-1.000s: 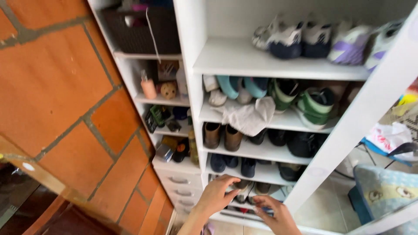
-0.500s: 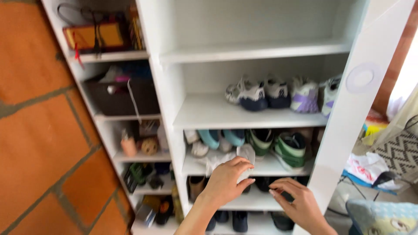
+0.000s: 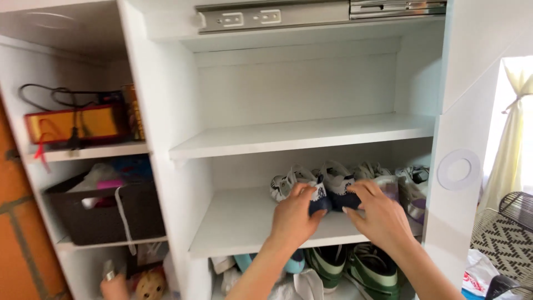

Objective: The person removes multiple pairs of shoes from a white shoe cabinet and places them on the tiled floor in front of the cabinet. The person handles high heels, boots, sandals, and sneakers, placing them one by one on the floor.

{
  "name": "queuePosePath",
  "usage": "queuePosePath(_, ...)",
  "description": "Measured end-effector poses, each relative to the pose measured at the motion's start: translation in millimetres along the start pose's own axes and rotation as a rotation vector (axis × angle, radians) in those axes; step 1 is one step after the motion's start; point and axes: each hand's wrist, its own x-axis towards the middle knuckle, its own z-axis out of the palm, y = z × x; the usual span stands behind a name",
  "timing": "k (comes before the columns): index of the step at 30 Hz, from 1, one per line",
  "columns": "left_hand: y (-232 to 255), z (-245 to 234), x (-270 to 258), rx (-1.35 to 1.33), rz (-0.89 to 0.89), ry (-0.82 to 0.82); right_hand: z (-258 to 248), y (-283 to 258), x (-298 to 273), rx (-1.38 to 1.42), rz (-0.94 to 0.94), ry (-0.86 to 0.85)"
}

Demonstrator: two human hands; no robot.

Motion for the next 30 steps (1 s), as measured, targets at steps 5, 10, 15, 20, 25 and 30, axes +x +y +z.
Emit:
queuePosePath(5, 19.9, 20.0, 42.2, 0.101, -0.076, -0.045, 4.8, 1.8, 49.7, -0.245, -0.037, 0.008)
queuePosePath(10, 8.5, 48.3, 76.3, 0.204, -0.249, -0.139, 8.9, -0.7, 76.7, -0.359, -0.031, -0.290)
queuePosePath(15, -10.2, 48.9, 85.3, 0.095, -0.296, -0.184, 21.8, 15.6, 91.2, -0.292, -0.051, -0.348)
queuePosePath(20, -18.8, 38.8, 81.2, 0.001, -0.333, -0.270, 44.3, 40.9, 104.6, -0.162, -0.123, -0.336)
queuePosePath(25, -31.1, 44.9, 51.7, 0.163, -0.271, -0.084, 41.7, 38.9, 78.9, -0.219, -0.120, -0.201)
queuePosePath(30, 12.4, 9.5, -10.8, 0.134, -0.235, 0.017, 34.9, 36.1, 18.2, -0.169, -0.192, 0.024)
